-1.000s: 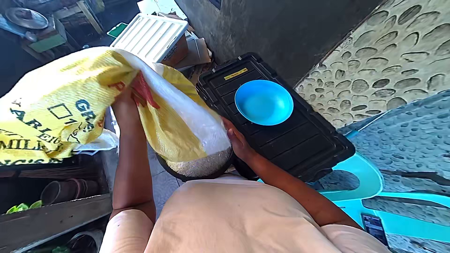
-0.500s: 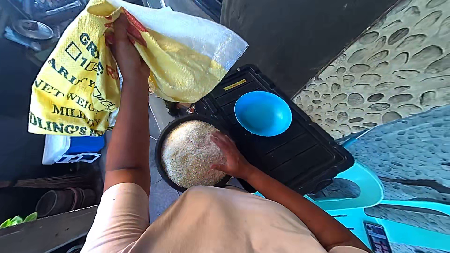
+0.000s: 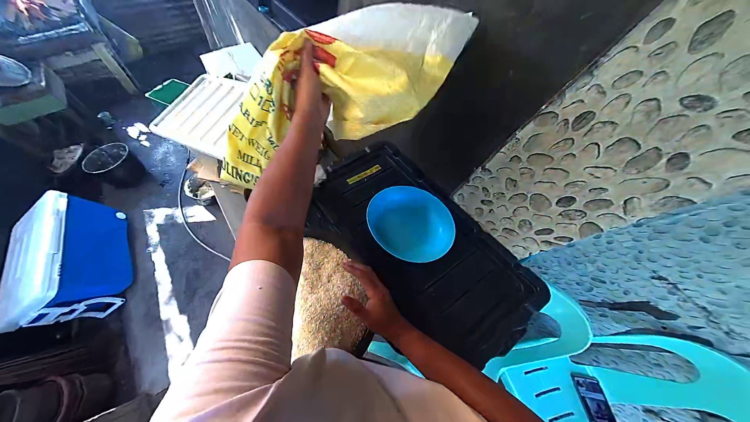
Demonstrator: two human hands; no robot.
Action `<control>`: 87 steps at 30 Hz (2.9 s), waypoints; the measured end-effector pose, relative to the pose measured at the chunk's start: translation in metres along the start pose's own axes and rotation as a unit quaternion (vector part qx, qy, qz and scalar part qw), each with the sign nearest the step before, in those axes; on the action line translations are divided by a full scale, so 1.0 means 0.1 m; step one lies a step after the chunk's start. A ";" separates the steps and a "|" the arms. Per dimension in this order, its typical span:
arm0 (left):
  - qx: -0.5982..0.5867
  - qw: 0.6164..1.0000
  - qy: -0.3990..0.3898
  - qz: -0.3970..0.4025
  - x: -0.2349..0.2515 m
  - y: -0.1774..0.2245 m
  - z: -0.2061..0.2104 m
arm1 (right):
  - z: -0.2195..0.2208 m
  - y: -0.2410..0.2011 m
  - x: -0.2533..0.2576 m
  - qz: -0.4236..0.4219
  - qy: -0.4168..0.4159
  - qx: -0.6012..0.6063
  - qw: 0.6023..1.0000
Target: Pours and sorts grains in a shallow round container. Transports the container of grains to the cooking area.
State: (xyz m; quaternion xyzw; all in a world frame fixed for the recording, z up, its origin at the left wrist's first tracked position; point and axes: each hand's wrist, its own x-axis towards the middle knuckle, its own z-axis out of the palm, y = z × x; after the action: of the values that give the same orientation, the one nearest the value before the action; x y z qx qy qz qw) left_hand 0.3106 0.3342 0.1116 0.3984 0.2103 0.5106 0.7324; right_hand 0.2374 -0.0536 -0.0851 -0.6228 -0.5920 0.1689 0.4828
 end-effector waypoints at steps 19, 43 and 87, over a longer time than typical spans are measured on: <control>0.840 0.473 -0.258 -0.066 -1.13 -0.12 -0.19 | -0.07 0.04 0.03 0.029 -0.023 -0.008 0.999; 0.655 0.747 0.086 0.067 -4.38 -0.05 -2.39 | -0.20 0.17 0.55 -0.127 -0.260 -0.143 0.946; 0.664 0.665 -0.209 0.271 -4.53 -0.04 -2.40 | -0.33 -0.53 0.52 -0.164 -0.209 -0.181 0.947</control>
State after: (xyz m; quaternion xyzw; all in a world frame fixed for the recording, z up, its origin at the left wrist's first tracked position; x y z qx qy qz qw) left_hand -0.0358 0.0073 -0.0791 0.9148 0.2178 0.3151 0.1283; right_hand 0.2458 -0.0287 -0.0081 -0.5448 -0.7941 0.1040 0.2485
